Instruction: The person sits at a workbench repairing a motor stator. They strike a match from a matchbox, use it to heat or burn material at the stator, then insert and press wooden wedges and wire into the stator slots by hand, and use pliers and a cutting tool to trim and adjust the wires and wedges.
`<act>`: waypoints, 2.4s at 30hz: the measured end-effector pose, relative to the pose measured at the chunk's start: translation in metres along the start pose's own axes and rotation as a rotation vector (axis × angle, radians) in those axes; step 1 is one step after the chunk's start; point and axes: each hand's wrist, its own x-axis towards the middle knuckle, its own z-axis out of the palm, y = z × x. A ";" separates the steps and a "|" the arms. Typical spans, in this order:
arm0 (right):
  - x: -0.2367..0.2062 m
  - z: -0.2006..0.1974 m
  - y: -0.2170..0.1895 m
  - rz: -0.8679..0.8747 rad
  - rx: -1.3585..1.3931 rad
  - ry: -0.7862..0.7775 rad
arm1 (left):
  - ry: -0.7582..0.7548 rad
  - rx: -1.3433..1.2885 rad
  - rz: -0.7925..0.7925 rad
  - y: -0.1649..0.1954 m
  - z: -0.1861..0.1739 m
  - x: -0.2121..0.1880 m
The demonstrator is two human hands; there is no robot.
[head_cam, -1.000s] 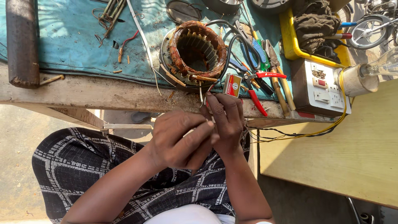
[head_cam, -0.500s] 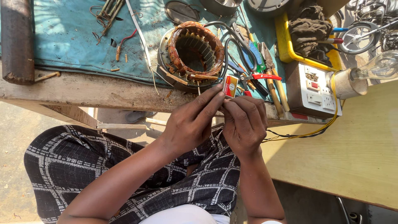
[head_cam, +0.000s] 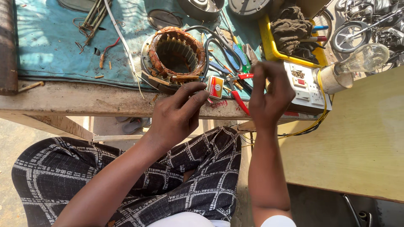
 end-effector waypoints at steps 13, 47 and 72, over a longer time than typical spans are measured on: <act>0.076 0.053 0.135 0.225 -0.450 -0.770 | 0.147 -0.019 0.069 0.002 0.016 0.008; -0.026 -0.084 0.053 0.391 0.771 0.592 | 0.022 -0.251 0.006 -0.002 0.019 0.004; -0.095 -0.038 -0.041 0.868 1.026 -0.359 | 0.093 -0.362 -0.047 0.003 0.015 0.008</act>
